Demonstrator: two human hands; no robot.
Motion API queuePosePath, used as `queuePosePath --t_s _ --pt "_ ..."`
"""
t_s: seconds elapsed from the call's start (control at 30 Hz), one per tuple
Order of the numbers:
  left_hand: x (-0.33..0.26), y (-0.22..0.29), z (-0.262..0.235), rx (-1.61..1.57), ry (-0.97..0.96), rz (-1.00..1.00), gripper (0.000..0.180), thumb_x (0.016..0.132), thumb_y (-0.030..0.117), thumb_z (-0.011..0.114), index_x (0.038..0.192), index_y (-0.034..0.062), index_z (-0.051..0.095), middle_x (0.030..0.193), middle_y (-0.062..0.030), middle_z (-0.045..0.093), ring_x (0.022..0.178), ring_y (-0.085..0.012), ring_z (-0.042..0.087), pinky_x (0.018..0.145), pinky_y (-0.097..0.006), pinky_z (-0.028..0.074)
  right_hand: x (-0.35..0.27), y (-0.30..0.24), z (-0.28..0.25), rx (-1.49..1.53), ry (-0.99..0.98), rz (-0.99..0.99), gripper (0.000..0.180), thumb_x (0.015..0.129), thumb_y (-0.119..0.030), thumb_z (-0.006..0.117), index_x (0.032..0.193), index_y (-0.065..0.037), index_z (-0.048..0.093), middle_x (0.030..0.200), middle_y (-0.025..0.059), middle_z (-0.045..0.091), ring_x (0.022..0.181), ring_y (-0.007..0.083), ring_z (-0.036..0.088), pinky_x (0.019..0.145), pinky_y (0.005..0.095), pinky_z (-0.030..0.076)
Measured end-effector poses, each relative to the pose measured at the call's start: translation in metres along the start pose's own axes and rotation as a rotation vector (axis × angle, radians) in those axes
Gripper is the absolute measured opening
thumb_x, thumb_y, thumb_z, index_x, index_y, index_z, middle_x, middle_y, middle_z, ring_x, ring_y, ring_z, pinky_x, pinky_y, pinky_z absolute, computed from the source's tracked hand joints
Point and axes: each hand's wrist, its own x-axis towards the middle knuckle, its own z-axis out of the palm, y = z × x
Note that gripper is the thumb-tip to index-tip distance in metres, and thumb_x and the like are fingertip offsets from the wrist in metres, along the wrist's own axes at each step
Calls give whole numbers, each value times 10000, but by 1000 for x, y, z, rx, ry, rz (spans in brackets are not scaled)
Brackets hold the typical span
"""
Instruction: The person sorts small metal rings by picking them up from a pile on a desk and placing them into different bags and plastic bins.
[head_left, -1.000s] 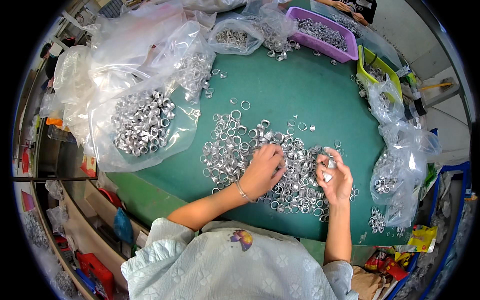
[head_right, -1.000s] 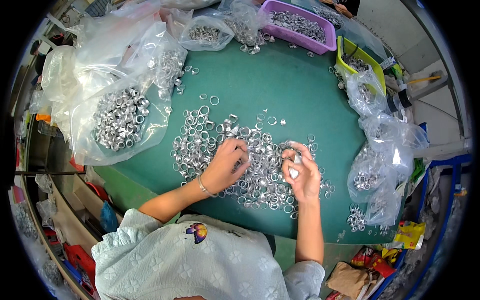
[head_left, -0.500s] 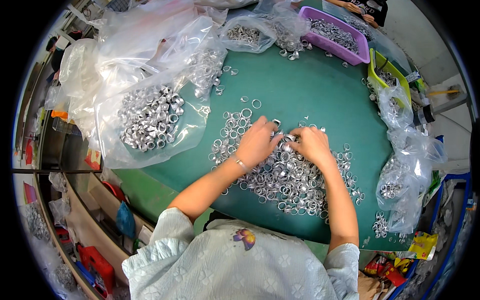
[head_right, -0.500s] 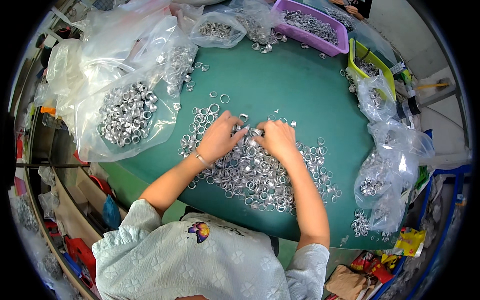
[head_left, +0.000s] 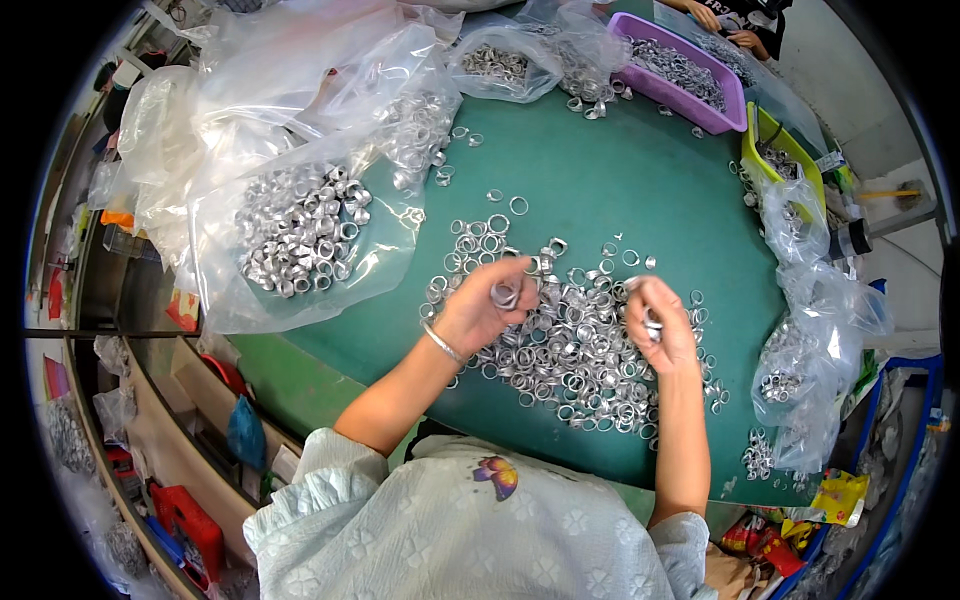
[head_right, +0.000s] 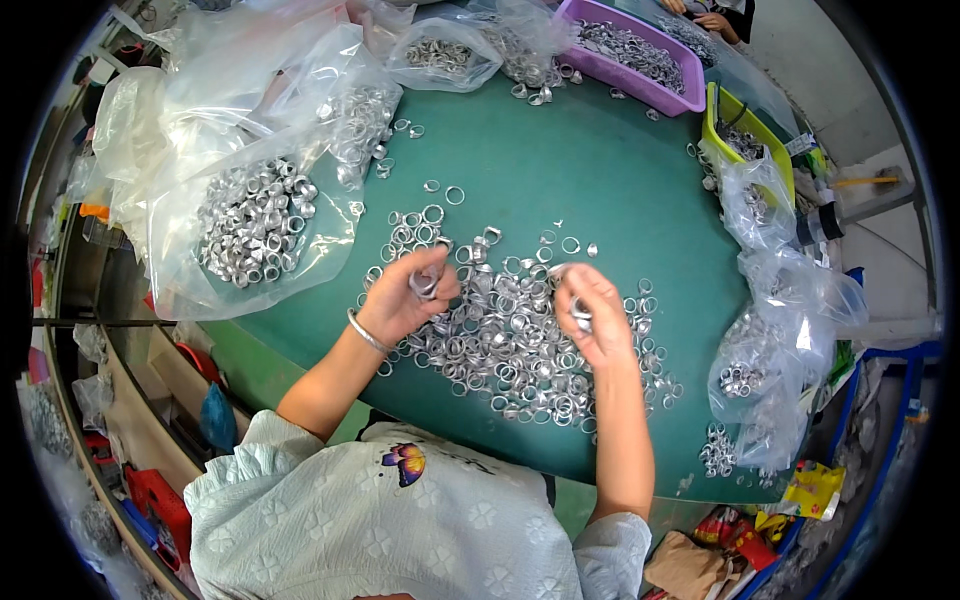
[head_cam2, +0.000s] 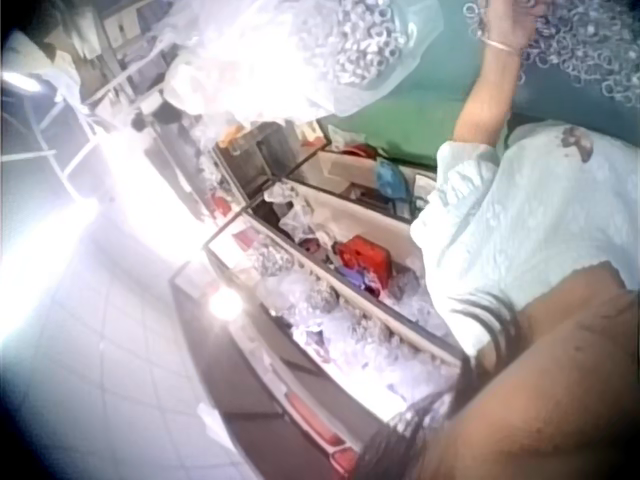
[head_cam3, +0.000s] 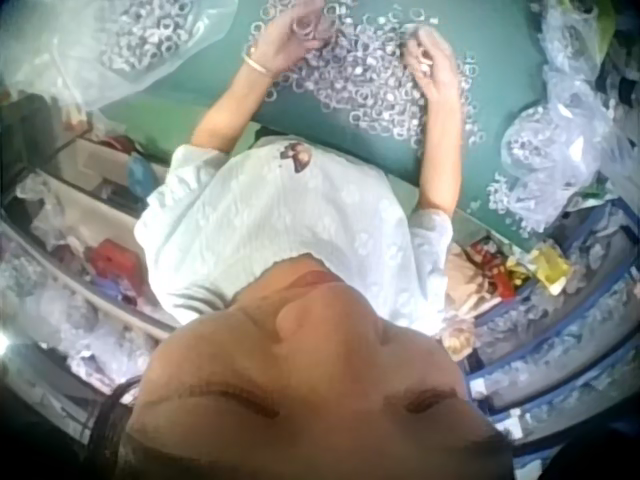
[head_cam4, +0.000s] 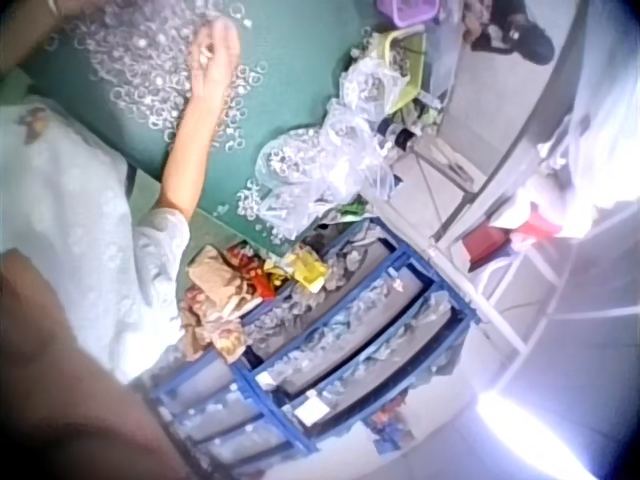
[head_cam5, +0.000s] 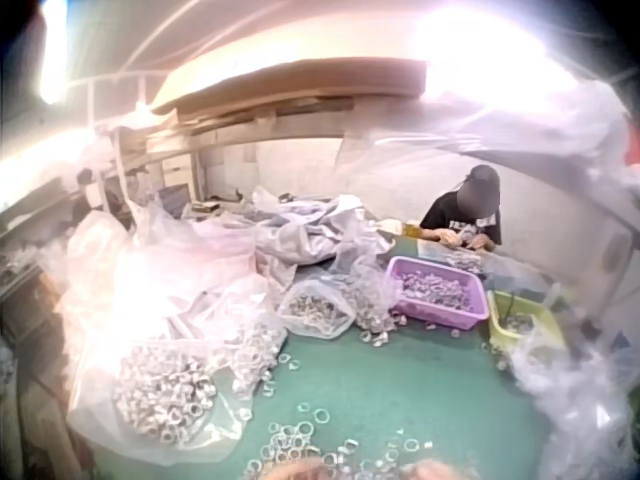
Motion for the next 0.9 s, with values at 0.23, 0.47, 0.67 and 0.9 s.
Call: queuePosePath --t_s 0.23,0.47,0.67,0.9 --pt "-2 -24 19 1766 301 577 266 734 84 645 997 118 619 976 -60 546 734 -247 614 627 -355 504 29 3 40 -1115 265 -220 319 733 -190 735 1011 -53 658 641 32 587 521 168 559 490 281 437" --pt "20 -14 14 2021 89 658 191 728 43 597 900 101 659 864 -46 581 717 -260 594 620 -350 493 90 17 47 -1651 265 -506 139 741 -142 673 873 -103 686 809 82 628 718 309 609 633 408 481" --pt "-2 -7 -5 541 105 323 207 791 86 557 986 48 615 948 -73 625 709 -143 567 518 -236 435 79 1 35 -1521 291 -481 99 759 -132 652 849 -103 680 900 68 651 767 305 625 670 394 489" --pt "-23 -12 -18 -20 160 142 271 856 162 534 1078 11 574 918 -84 607 788 -143 559 490 -192 394 89 22 44 -1758 224 -444 167 776 -117 632 933 -81 674 909 79 658 757 295 630 672 378 497"
